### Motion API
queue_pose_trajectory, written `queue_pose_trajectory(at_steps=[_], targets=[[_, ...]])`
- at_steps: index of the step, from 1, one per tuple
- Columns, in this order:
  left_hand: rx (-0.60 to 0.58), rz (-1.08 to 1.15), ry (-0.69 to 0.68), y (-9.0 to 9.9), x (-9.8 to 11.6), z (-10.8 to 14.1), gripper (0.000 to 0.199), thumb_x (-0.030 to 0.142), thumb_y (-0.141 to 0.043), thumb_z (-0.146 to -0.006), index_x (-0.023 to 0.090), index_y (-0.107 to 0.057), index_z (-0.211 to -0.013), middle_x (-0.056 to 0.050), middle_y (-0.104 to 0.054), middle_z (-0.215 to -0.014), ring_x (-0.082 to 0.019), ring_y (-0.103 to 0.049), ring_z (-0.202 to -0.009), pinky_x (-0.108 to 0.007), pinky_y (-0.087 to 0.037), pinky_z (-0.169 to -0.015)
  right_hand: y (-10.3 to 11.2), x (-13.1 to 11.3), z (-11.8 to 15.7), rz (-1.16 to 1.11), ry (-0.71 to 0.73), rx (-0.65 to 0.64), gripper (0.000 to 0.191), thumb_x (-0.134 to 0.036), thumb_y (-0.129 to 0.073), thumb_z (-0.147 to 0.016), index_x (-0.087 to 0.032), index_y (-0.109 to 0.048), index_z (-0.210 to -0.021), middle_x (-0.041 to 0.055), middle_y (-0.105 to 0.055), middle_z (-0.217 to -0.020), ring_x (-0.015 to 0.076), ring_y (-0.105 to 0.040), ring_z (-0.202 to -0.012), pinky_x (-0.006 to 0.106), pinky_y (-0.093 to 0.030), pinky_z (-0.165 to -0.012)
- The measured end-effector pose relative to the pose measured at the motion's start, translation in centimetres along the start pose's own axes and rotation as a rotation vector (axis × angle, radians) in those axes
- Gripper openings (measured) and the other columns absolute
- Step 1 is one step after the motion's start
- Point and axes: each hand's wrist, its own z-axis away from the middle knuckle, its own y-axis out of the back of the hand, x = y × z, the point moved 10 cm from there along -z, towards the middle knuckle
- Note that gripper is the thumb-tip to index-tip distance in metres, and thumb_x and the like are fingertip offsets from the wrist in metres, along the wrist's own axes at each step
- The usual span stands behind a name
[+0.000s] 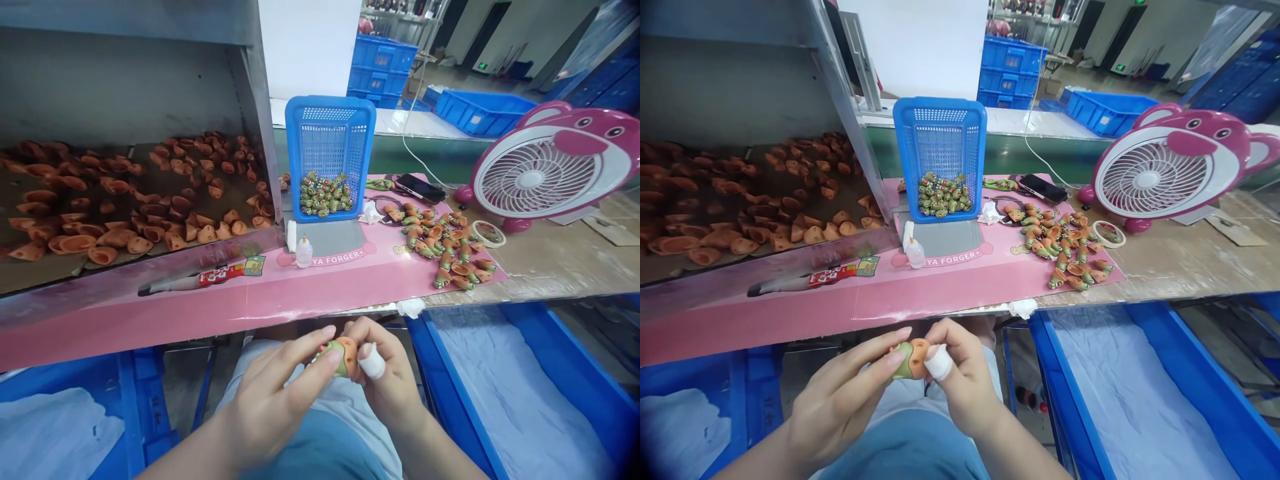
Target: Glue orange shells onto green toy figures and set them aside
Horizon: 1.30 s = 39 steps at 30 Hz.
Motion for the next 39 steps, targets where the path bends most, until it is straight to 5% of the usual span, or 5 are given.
queue_pose_trajectory(at_steps=[9, 13, 18, 30, 39], targets=[[-0.068, 0.578, 0.456, -1.3, -3.4, 0.1, 0.039, 0.017, -0.046, -0.08, 0.026, -0.04, -0.117, -0.002, -0.054, -0.112, -0.014, -0.054, -0.095, -0.024, -0.045, -0.082, -0.5, -2.0, 1.1, 0.164, 0.316, -0.032, 0.008, -0.027, -0.061, -0.073, -0.021, -0.055, -0.075, -0.0016, -0.045, -0.06, 0.0119, -0.042, -0.057, 0.026, -0.034, -0.055], [-0.074, 0.553, 0.424, -1.0, -3.1, -0.1, 0.036, 0.014, -0.049, -0.078, 0.027, -0.045, -0.112, -0.001, -0.055, -0.109, -0.015, -0.051, -0.098, -0.025, -0.042, -0.084, -0.7, -2.7, 1.6, 0.294, 0.405, -0.057, 0.008, -0.025, -0.06, -0.073, -0.021, -0.056, -0.079, -0.0011, -0.045, -0.059, 0.0124, -0.043, -0.057, 0.027, -0.035, -0.053], [-0.053, 0.504, 0.38, -0.4, -3.1, 0.0, 0.039, 0.01, -0.051, -0.076, 0.026, -0.045, -0.11, -0.002, -0.056, -0.103, -0.015, -0.051, -0.095, -0.025, -0.043, -0.081, -1.1, -2.9, 1.5, 0.409, 0.363, -0.106, 0.006, -0.017, -0.056, -0.074, -0.019, -0.054, -0.079, 0.0002, -0.047, -0.063, 0.0119, -0.042, -0.057, 0.026, -0.034, -0.052], [-0.35, 0.572, 0.648, -2.6, -5.0, 0.3, 0.008, 0.026, -0.043, -0.079, 0.02, -0.045, -0.086, 0.001, -0.051, -0.077, -0.012, -0.047, -0.067, -0.024, -0.039, -0.059, -0.8, -2.5, 0.9, 0.518, 0.194, -0.11, 0.001, -0.018, -0.051, -0.075, -0.017, -0.052, -0.075, 0.0001, -0.046, -0.065, 0.0109, -0.042, -0.057, 0.024, -0.033, -0.052], [-0.695, 0.398, 0.509, -4.0, -3.5, 0.4, 0.025, 0.034, -0.021, -0.085, 0.019, -0.037, -0.074, 0.001, -0.046, -0.067, -0.014, -0.042, -0.061, -0.027, -0.033, -0.057, -1.1, -1.4, 0.8, 0.528, 0.056, -0.145, 0.01, -0.023, -0.051, -0.077, -0.017, -0.05, -0.069, -0.0016, -0.045, -0.062, 0.0094, -0.04, -0.056, 0.022, -0.032, -0.051]])
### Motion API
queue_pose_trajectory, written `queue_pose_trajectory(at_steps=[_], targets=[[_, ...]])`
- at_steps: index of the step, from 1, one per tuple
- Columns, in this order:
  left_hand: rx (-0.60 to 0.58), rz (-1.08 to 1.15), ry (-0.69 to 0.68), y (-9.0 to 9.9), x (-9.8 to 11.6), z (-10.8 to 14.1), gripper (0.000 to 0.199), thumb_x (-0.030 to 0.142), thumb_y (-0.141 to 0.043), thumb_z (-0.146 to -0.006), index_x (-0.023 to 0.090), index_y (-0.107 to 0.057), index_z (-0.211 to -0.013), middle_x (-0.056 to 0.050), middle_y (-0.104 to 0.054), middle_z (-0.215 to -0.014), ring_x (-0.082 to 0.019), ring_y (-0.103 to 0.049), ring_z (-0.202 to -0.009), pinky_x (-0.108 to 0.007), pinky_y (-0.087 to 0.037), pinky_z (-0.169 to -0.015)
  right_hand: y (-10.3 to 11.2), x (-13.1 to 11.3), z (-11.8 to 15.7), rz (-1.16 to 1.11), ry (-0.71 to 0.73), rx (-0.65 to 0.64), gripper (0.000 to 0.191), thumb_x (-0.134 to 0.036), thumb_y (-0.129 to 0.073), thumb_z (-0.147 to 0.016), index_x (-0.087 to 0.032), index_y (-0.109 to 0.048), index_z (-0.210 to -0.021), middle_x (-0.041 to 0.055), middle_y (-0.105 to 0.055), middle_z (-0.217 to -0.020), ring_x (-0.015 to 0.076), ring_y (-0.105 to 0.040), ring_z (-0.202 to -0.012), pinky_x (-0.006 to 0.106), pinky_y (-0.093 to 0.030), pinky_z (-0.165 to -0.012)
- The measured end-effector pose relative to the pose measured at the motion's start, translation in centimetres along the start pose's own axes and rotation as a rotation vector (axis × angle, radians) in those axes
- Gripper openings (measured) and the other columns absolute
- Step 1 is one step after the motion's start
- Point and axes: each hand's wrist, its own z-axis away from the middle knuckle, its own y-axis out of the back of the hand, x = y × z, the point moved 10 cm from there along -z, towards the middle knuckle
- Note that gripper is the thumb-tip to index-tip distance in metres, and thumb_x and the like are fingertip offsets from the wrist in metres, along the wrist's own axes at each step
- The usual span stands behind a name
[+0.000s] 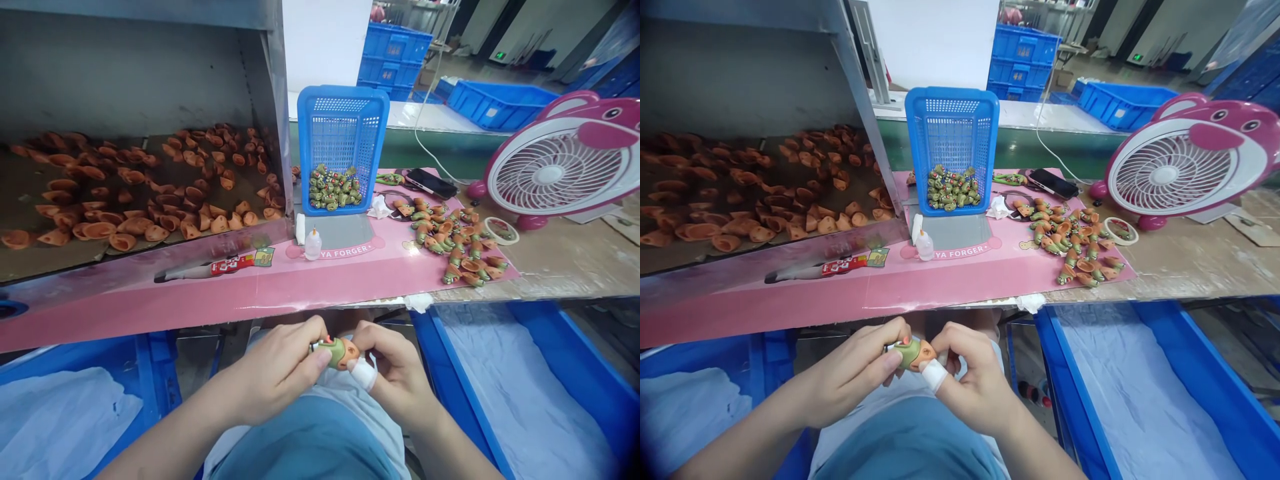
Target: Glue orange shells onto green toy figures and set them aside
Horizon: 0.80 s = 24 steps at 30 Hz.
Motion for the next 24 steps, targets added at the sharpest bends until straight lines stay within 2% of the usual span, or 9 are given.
queue_pose_trajectory(at_steps=[4, 11, 15, 20, 24], targets=[[0.06, -0.123, 0.001, 0.3, -0.1, -0.1, 0.026, 0.037, -0.02, -0.085, 0.02, -0.035, -0.072, 0.001, -0.045, -0.067, -0.014, -0.042, -0.058, -0.026, -0.031, -0.053, -0.1, 0.5, 0.2, 0.043, -0.084, -0.004, 0.013, -0.026, -0.05, -0.078, -0.016, -0.052, -0.07, -0.001, -0.048, -0.063, 0.0092, -0.04, -0.055, 0.022, -0.031, -0.051], [0.063, -0.3, 0.02, -0.2, -0.7, -0.2, 0.027, 0.038, -0.019, -0.084, 0.02, -0.035, -0.072, -0.001, -0.048, -0.068, -0.017, -0.047, -0.059, -0.028, -0.032, -0.053, 0.1, 0.9, 0.6, 0.044, -0.172, 0.032, 0.017, -0.029, -0.05, -0.078, -0.017, -0.05, -0.067, -0.0025, -0.045, -0.059, 0.0087, -0.036, -0.053, 0.022, -0.03, -0.049], [0.074, -0.391, -0.015, -0.2, -0.3, -0.3, 0.027, 0.037, -0.019, -0.084, 0.02, -0.035, -0.072, -0.002, -0.049, -0.067, -0.018, -0.048, -0.057, -0.028, -0.033, -0.051, 0.0, 1.1, 0.8, 0.062, -0.192, 0.018, 0.016, -0.028, -0.05, -0.078, -0.017, -0.048, -0.067, -0.0027, -0.044, -0.06, 0.0088, -0.036, -0.054, 0.022, -0.029, -0.05], [0.118, -0.456, -0.071, 0.1, 0.4, -0.2, 0.026, 0.035, -0.021, -0.085, 0.02, -0.036, -0.071, -0.001, -0.051, -0.065, -0.017, -0.05, -0.055, -0.027, -0.033, -0.049, 0.0, 0.7, 0.8, 0.104, -0.167, 0.008, 0.012, -0.023, -0.048, -0.077, -0.016, -0.047, -0.067, -0.0028, -0.044, -0.06, 0.0088, -0.036, -0.053, 0.022, -0.029, -0.05], [0.191, -0.512, -0.172, 0.3, 1.3, 0.3, 0.028, 0.036, -0.021, -0.084, 0.019, -0.039, -0.072, -0.002, -0.051, -0.066, -0.016, -0.049, -0.054, -0.027, -0.033, -0.047, 0.0, -0.8, 0.8, 0.164, -0.042, 0.016, 0.01, -0.019, -0.048, -0.076, -0.017, -0.045, -0.067, -0.0022, -0.043, -0.06, 0.0092, -0.038, -0.054, 0.022, -0.031, -0.051]])
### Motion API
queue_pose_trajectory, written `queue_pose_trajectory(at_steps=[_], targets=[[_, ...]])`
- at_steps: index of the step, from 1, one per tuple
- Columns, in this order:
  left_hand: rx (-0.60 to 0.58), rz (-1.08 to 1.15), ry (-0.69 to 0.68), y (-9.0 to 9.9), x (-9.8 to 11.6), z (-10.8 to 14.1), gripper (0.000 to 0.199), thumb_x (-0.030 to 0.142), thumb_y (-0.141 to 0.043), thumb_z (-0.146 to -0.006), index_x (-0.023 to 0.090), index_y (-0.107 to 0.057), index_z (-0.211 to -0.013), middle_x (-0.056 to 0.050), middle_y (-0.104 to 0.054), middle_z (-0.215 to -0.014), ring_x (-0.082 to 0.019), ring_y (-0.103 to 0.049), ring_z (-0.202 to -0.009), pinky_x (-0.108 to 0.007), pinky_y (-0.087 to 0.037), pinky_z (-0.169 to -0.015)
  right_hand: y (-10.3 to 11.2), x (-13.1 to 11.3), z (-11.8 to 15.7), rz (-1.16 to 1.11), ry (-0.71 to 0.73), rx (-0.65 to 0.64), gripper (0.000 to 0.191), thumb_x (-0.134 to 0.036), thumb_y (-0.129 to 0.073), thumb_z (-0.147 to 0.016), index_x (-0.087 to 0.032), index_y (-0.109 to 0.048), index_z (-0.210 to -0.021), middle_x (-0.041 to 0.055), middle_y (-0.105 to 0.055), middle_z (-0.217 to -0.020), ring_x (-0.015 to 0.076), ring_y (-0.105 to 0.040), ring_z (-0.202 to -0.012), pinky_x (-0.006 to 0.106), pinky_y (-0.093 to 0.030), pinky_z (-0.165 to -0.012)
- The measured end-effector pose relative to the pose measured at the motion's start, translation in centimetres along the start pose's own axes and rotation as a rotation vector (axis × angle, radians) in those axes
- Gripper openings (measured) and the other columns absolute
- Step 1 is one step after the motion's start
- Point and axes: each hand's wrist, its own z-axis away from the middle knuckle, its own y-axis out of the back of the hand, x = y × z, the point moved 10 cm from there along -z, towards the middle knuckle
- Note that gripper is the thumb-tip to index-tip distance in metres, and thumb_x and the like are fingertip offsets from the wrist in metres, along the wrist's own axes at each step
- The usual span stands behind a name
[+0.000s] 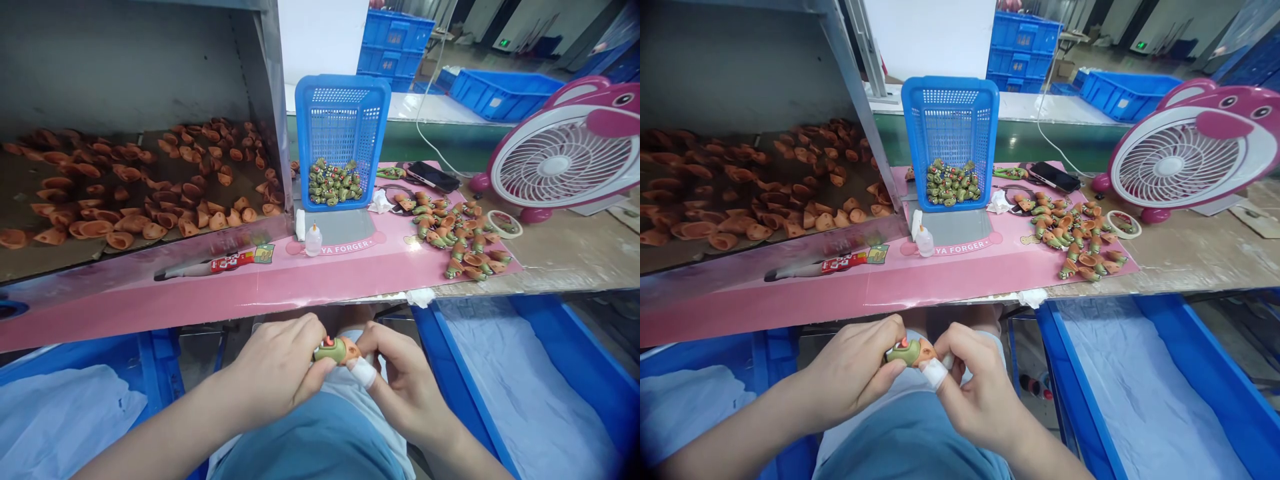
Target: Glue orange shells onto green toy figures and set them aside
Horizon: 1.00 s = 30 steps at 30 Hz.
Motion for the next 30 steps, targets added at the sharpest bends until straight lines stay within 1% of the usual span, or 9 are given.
queue_pose_trajectory(at_steps=[5, 10, 13, 17, 20, 22, 25, 28, 30], targets=[[0.163, -0.045, -0.185, 1.5, 1.6, 1.0, 0.029, 0.035, -0.023, -0.084, 0.017, -0.042, -0.072, -0.003, -0.049, -0.064, -0.016, -0.044, -0.053, -0.027, -0.033, -0.047, -0.3, -2.1, 0.8, 0.103, 0.232, -0.023, 0.004, -0.014, -0.048, -0.076, -0.017, -0.049, -0.077, 0.0004, -0.046, -0.064, 0.0113, -0.042, -0.057, 0.025, -0.032, -0.052], [0.212, -0.107, -0.27, 2.3, 2.7, 1.6, 0.024, 0.032, -0.029, -0.082, 0.016, -0.043, -0.072, -0.004, -0.048, -0.063, -0.016, -0.041, -0.054, -0.028, -0.032, -0.048, -0.8, -3.0, 1.6, 0.253, 0.366, -0.051, 0.01, -0.009, -0.047, -0.074, -0.016, -0.049, -0.081, 0.0013, -0.045, -0.064, 0.0121, -0.041, -0.057, 0.026, -0.028, -0.052], [0.222, -0.142, -0.277, 2.4, 3.0, 1.9, 0.023, 0.032, -0.03, -0.082, 0.016, -0.045, -0.072, -0.004, -0.048, -0.063, -0.016, -0.04, -0.054, -0.029, -0.031, -0.048, -0.8, -3.4, 1.7, 0.275, 0.411, -0.048, 0.014, -0.007, -0.046, -0.072, -0.016, -0.048, -0.083, 0.002, -0.045, -0.065, 0.0126, -0.041, -0.057, 0.027, -0.028, -0.052], [0.188, -0.085, -0.245, 2.8, 2.8, 1.7, 0.024, 0.031, -0.03, -0.082, 0.016, -0.045, -0.07, -0.003, -0.049, -0.063, -0.016, -0.041, -0.054, -0.027, -0.031, -0.047, -0.7, -3.2, 1.5, 0.22, 0.376, -0.039, 0.009, -0.01, -0.049, -0.074, -0.016, -0.049, -0.081, 0.0015, -0.045, -0.064, 0.0122, -0.041, -0.057, 0.027, -0.028, -0.051], [0.059, 0.065, -0.208, 2.3, 2.0, 1.2, 0.019, 0.028, -0.035, -0.08, 0.018, -0.045, -0.067, -0.001, -0.048, -0.06, -0.014, -0.042, -0.053, -0.025, -0.03, -0.047, -1.0, -3.3, 1.3, 0.163, 0.382, -0.082, 0.006, -0.012, -0.048, -0.076, -0.017, -0.049, -0.078, 0.0005, -0.046, -0.062, 0.0116, -0.041, -0.056, 0.026, -0.029, -0.051], [0.017, 0.239, -0.239, 2.2, 2.0, 1.0, 0.021, 0.03, -0.035, -0.08, 0.018, -0.046, -0.067, -0.001, -0.048, -0.058, -0.013, -0.042, -0.052, -0.025, -0.031, -0.048, -1.4, -3.7, 1.3, 0.127, 0.425, -0.136, 0.005, -0.014, -0.046, -0.078, -0.018, -0.049, -0.077, -0.0001, -0.045, -0.061, 0.0114, -0.04, -0.055, 0.025, -0.03, -0.051], [0.098, 0.594, -0.288, 2.7, 1.7, 0.7, 0.033, 0.043, -0.031, -0.081, 0.018, -0.047, -0.068, -0.002, -0.047, -0.056, -0.013, -0.042, -0.051, -0.026, -0.033, -0.049, -2.1, -4.2, 1.2, 0.089, 0.461, -0.197, 0.004, -0.018, -0.046, -0.08, -0.019, -0.048, -0.077, -0.0005, -0.043, -0.06, 0.0114, -0.039, -0.055, 0.025, -0.03, -0.051], [0.238, 0.886, -0.169, 2.6, 0.1, 0.3, 0.045, 0.057, -0.026, -0.077, 0.018, -0.047, -0.073, -0.005, -0.048, -0.066, -0.016, -0.044, -0.059, -0.029, -0.039, -0.055, -2.7, -4.2, 1.1, 0.081, 0.466, -0.235, 0.003, -0.02, -0.046, -0.081, -0.02, -0.048, -0.079, -0.0005, -0.044, -0.062, 0.0115, -0.039, -0.056, 0.025, -0.031, -0.052], [0.225, 0.987, -0.117, 1.8, 0.1, 0.1, 0.053, 0.062, -0.019, -0.074, 0.018, -0.048, -0.076, -0.006, -0.047, -0.071, -0.017, -0.045, -0.065, -0.032, -0.041, -0.062, -2.8, -4.2, 1.1, 0.056, 0.465, -0.24, 0.004, -0.018, -0.045, -0.08, -0.021, -0.049, -0.08, -0.0003, -0.045, -0.064, 0.0117, -0.041, -0.058, 0.025, -0.033, -0.054]])
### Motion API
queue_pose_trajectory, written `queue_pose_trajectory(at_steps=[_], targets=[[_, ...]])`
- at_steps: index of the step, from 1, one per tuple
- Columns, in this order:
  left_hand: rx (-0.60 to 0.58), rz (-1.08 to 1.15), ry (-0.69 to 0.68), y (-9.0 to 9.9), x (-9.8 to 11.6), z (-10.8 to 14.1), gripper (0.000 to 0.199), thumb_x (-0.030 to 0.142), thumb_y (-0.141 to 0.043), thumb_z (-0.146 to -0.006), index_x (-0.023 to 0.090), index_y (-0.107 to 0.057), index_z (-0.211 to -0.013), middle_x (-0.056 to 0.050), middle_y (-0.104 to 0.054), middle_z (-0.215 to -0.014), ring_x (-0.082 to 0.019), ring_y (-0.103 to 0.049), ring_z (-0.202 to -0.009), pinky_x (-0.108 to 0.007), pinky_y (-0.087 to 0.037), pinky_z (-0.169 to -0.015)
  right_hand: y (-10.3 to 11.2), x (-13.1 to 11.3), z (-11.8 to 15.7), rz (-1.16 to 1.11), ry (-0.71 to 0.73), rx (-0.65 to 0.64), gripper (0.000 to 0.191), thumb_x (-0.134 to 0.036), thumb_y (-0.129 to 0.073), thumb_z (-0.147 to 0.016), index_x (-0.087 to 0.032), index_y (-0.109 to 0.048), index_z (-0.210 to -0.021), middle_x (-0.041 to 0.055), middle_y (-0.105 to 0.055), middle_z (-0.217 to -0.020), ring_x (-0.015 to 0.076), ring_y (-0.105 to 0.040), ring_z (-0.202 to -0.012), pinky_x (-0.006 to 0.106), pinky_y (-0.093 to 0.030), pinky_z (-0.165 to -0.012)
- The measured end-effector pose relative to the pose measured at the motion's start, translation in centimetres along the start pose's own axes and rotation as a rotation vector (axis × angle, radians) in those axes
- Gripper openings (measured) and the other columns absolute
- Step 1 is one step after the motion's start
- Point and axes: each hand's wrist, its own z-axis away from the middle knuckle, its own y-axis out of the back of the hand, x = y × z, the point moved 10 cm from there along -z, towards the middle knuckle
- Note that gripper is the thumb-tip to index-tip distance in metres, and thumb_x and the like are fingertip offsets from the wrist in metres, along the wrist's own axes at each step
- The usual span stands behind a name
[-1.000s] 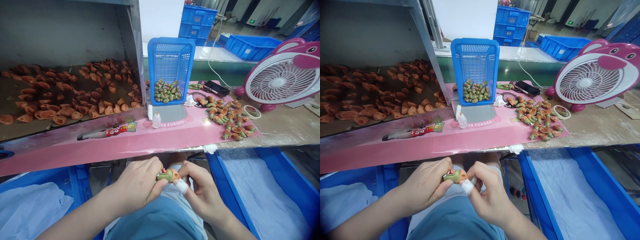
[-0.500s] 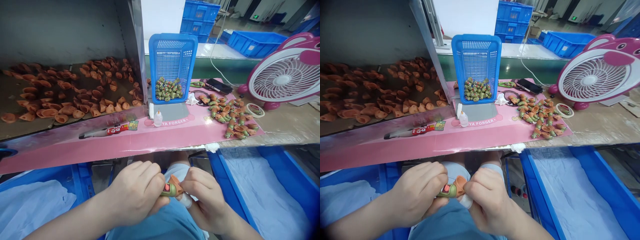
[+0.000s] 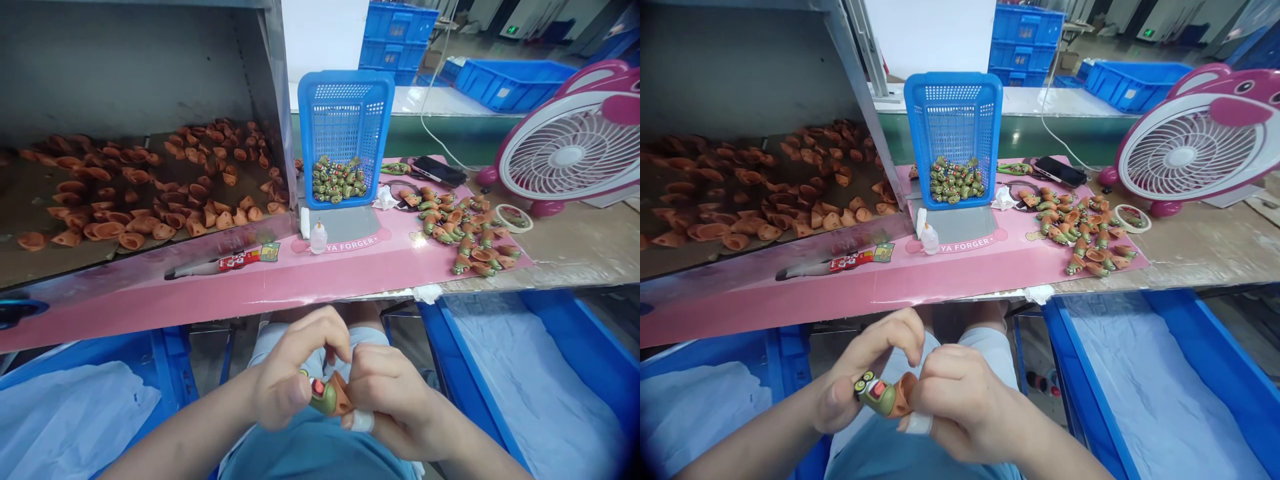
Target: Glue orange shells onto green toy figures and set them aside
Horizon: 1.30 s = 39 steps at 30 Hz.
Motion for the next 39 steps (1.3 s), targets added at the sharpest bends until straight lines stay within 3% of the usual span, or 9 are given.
queue_pose_trajectory(at_steps=[3, 11, 20, 31, 39], targets=[[-0.079, 0.061, 0.054, -1.4, -0.3, 0.1, 0.06, 0.066, -0.011, -0.072, 0.018, -0.048, -0.074, -0.006, -0.047, -0.072, -0.018, -0.044, -0.067, -0.033, -0.041, -0.066, 0.3, 0.2, 0.2, -0.032, -0.016, 0.035, 0.002, -0.019, -0.048, -0.08, -0.021, -0.049, -0.08, -0.0003, -0.047, -0.065, 0.0115, -0.043, -0.06, 0.024, -0.035, -0.056], [-0.092, -0.004, 0.08, -1.8, -0.1, 0.2, 0.063, 0.065, -0.004, -0.072, 0.018, -0.045, -0.068, -0.005, -0.048, -0.067, -0.018, -0.043, -0.065, -0.034, -0.038, -0.067, 1.2, 0.7, 0.4, 0.041, -0.102, 0.08, 0.008, -0.021, -0.052, -0.079, -0.02, -0.047, -0.074, -0.002, -0.048, -0.06, 0.0098, -0.041, -0.055, 0.023, -0.029, -0.051], [0.211, -0.12, -0.054, -0.2, 0.8, 0.4, 0.055, 0.054, -0.01, -0.08, 0.018, -0.048, -0.061, -0.004, -0.051, -0.056, -0.016, -0.04, -0.055, -0.033, -0.032, -0.057, 1.3, 0.4, 0.7, 0.116, -0.182, 0.09, 0.007, -0.018, -0.049, -0.078, -0.019, -0.045, -0.072, -0.0026, -0.04, -0.059, 0.0092, -0.036, -0.053, 0.024, -0.025, -0.049], [0.24, -0.11, -0.028, 0.0, 0.5, 0.2, 0.046, 0.041, -0.017, -0.084, 0.017, -0.048, -0.06, -0.004, -0.053, -0.054, -0.015, -0.04, -0.054, -0.031, -0.032, -0.056, 1.0, 0.4, 0.7, 0.116, -0.207, 0.131, 0.012, -0.011, -0.045, -0.076, -0.02, -0.037, -0.071, -0.0022, -0.039, -0.058, 0.0102, -0.034, -0.052, 0.024, -0.023, -0.049], [0.269, -0.056, 0.042, 0.3, -0.6, 0.2, 0.049, 0.041, -0.017, -0.084, 0.016, -0.048, -0.057, -0.004, -0.048, -0.054, -0.014, -0.04, -0.054, -0.03, -0.031, -0.055, 0.9, 0.6, 1.0, 0.124, -0.256, 0.153, 0.015, -0.011, -0.046, -0.074, -0.018, -0.035, -0.068, -0.0033, -0.034, -0.058, 0.0091, -0.031, -0.051, 0.024, -0.021, -0.048]])
